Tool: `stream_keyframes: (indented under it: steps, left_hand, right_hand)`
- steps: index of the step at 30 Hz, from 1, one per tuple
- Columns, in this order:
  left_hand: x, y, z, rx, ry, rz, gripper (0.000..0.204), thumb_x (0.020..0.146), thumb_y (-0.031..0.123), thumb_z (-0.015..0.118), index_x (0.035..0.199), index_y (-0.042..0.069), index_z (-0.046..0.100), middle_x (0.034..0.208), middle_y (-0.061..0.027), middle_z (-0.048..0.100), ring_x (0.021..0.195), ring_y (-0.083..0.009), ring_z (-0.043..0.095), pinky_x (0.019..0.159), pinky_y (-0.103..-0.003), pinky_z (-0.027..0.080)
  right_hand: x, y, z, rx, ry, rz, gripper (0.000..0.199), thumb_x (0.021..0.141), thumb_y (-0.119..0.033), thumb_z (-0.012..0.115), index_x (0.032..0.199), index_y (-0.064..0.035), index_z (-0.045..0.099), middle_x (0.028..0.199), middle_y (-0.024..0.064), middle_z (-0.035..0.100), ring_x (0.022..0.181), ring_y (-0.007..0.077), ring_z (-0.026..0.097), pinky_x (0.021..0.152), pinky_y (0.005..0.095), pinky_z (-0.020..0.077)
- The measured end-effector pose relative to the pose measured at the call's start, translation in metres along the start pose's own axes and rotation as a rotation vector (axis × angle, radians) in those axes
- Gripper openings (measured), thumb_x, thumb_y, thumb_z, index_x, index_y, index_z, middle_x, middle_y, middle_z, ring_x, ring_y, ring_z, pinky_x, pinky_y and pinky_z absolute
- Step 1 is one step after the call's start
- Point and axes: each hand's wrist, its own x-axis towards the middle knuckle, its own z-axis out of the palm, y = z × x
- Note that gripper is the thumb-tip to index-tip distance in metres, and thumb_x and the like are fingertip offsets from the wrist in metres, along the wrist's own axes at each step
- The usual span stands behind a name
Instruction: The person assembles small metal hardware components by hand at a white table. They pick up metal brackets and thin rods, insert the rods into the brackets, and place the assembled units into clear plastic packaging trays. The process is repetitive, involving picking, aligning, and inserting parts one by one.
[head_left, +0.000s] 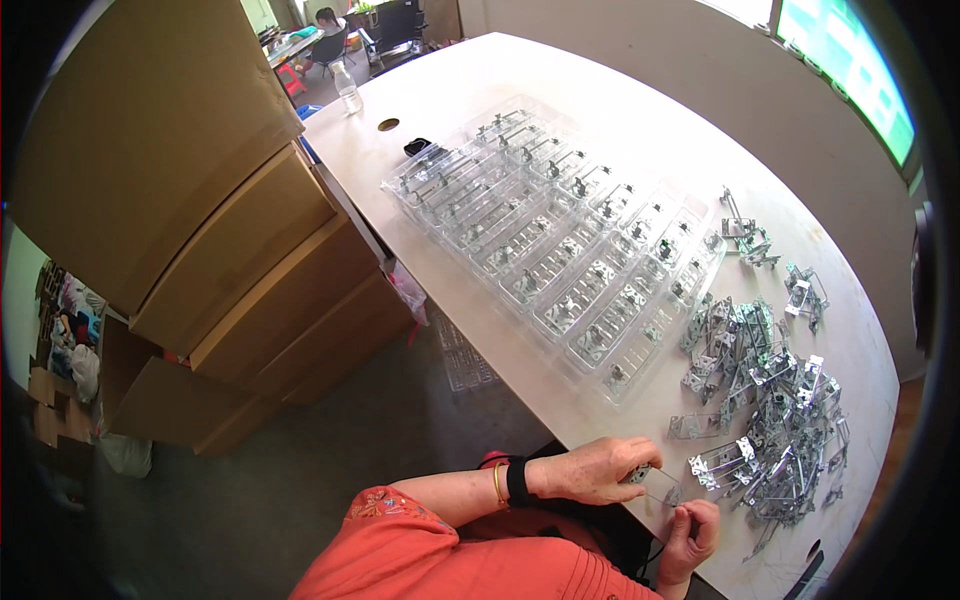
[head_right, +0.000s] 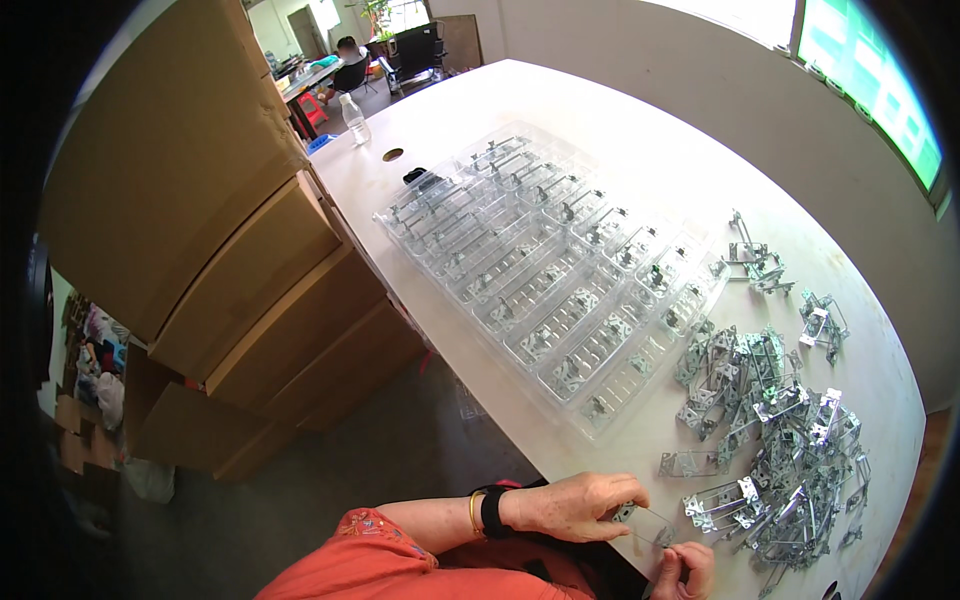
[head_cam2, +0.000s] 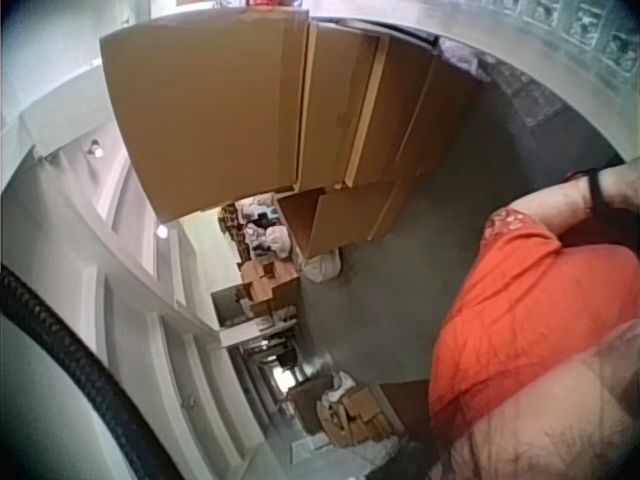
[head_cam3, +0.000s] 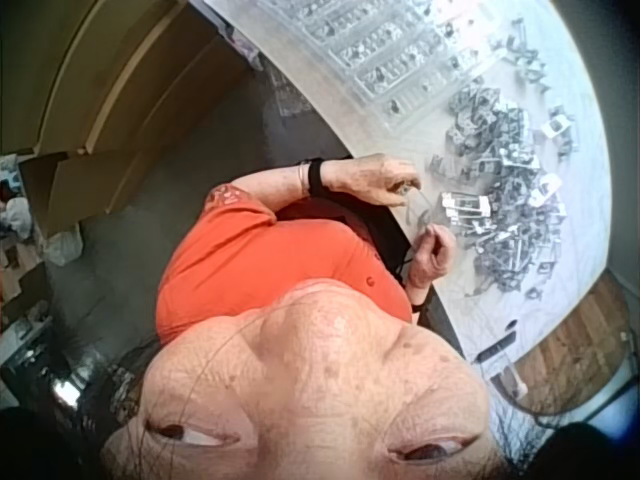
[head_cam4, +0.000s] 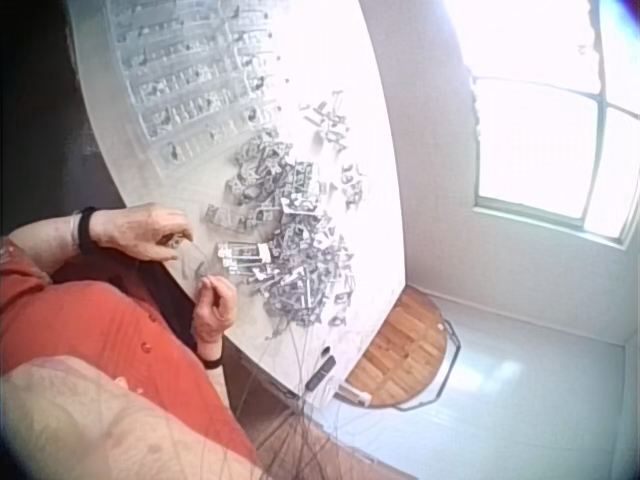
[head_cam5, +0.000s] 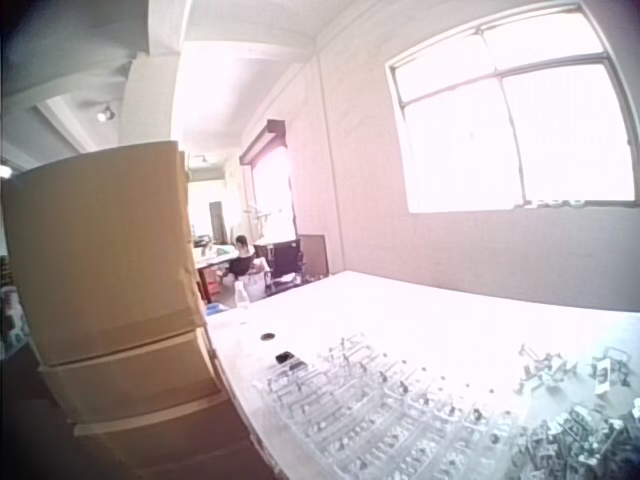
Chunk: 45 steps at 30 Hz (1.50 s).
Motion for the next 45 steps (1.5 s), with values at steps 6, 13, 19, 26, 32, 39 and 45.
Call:
stream_keyframes:
  steps: [6, 13, 19, 26, 32, 39, 45]
  left_hand:
    - [0.001, 0.002, -0.001, -0.003, -0.001, -0.003, 0.041, 0.086, 0.005, 0.076, 0.123, 0.001, 0.058, 0.097, -0.0126, 0.058, 0.072, -0.0251, 0.062, 0.066, -0.038, 0.051]
    - [0.000, 0.002, -0.001, 0.004, -0.002, -0.001, 0.040, 0.086, 0.005, 0.075, 0.123, 0.001, 0.058, 0.098, -0.0126, 0.058, 0.072, -0.0253, 0.062, 0.066, -0.038, 0.051]
    - [0.000, 0.001, -0.001, 0.002, -0.005, 0.002, 0.040, 0.087, 0.005, 0.075, 0.123, 0.001, 0.057, 0.098, -0.0128, 0.058, 0.072, -0.0256, 0.062, 0.066, -0.039, 0.051]
    - [0.000, 0.001, 0.000, 0.005, -0.004, -0.005, 0.040, 0.087, 0.006, 0.075, 0.122, 0.001, 0.058, 0.098, -0.0130, 0.058, 0.072, -0.0259, 0.062, 0.066, -0.039, 0.051]
    - [0.000, 0.006, -0.002, 0.007, 0.011, -0.002, 0.040, 0.086, 0.007, 0.076, 0.121, 0.001, 0.058, 0.096, -0.0129, 0.058, 0.072, -0.0262, 0.061, 0.065, -0.039, 0.051]
    - [0.001, 0.004, 0.000, -0.001, 0.009, -0.016, 0.039, 0.086, 0.007, 0.076, 0.120, 0.001, 0.058, 0.094, -0.0125, 0.057, 0.071, -0.0258, 0.061, 0.064, -0.039, 0.050]
    - [0.001, 0.007, -0.002, -0.011, -0.004, -0.036, 0.038, 0.083, 0.005, 0.075, 0.116, -0.001, 0.056, 0.098, -0.0158, 0.059, 0.072, -0.0290, 0.062, 0.067, -0.041, 0.051]
  right_hand:
    - [-0.003, 0.001, 0.001, 0.023, 0.025, 0.070, 0.009, 0.101, 0.004, 0.062, 0.106, -0.0025, 0.060, 0.102, 0.0058, 0.058, 0.074, 0.0088, 0.054, 0.067, 0.0221, 0.0451]
    - [-0.004, 0.004, 0.001, 0.058, 0.013, 0.084, 0.008, 0.101, 0.003, 0.061, 0.106, -0.0026, 0.059, 0.101, 0.0052, 0.056, 0.073, 0.0085, 0.052, 0.066, 0.0219, 0.0440]
    - [-0.002, 0.000, 0.002, 0.065, 0.019, 0.093, 0.007, 0.101, 0.002, 0.062, 0.106, -0.0029, 0.059, 0.100, 0.0055, 0.056, 0.074, 0.0091, 0.052, 0.067, 0.0224, 0.0439]
    - [-0.002, -0.002, 0.003, 0.061, 0.024, 0.083, 0.006, 0.101, 0.000, 0.063, 0.105, -0.0028, 0.058, 0.100, 0.0051, 0.055, 0.074, 0.0095, 0.052, 0.067, 0.0226, 0.0436]
    - [-0.004, 0.002, 0.002, 0.103, 0.023, 0.110, 0.006, 0.102, 0.001, 0.063, 0.105, -0.0025, 0.059, 0.101, 0.0051, 0.056, 0.073, 0.0095, 0.052, 0.067, 0.0227, 0.0443]
    - [0.000, -0.006, 0.003, 0.042, 0.020, 0.101, 0.007, 0.101, 0.002, 0.061, 0.106, -0.0022, 0.059, 0.102, 0.0055, 0.056, 0.074, 0.0089, 0.053, 0.068, 0.0224, 0.0447]
    - [-0.003, -0.001, 0.001, 0.072, 0.017, 0.115, 0.007, 0.102, 0.003, 0.060, 0.107, -0.0022, 0.060, 0.102, 0.0057, 0.056, 0.074, 0.0089, 0.054, 0.068, 0.0224, 0.0450]
